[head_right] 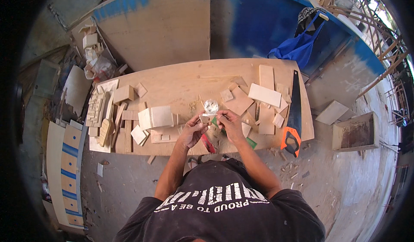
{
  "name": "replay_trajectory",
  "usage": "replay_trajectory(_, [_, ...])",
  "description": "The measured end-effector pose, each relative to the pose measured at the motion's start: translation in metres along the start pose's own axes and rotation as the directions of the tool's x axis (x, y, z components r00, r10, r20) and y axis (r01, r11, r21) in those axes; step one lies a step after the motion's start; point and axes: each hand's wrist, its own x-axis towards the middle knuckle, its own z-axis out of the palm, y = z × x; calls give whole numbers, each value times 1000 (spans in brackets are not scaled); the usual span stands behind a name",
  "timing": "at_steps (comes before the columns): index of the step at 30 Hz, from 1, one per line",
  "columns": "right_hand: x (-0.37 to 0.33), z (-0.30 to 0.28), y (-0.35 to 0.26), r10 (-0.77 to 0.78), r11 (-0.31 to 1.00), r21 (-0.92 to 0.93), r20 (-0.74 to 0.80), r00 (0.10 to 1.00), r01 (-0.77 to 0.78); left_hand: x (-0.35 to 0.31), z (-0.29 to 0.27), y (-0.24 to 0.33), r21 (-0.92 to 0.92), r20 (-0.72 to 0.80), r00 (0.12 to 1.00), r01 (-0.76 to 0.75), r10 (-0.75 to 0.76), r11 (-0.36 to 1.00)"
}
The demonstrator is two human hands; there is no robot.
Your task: The person applies glue to small wood pieces and attaches them to a model house structure, occasionally trimming the wood with a cutter.
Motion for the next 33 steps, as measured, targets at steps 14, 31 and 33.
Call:
replay_trajectory(14, [-1, 34, -6, -403, 678, -651, 60, 913, 342, -6, 30, 2, 90, -38, 994, -94, 98, 991])
replay_trajectory(31, [-30, 7, -30, -224, 898, -340, 196, 955, 280, -22, 13, 2, -62, 84, 994, -61, 66, 996])
replay_trajectory(33, [-32, 7, -32, -164, 912, -338, 219, 962, 232, -21, 11, 0, -99, 105, 991, -73, 83, 992])
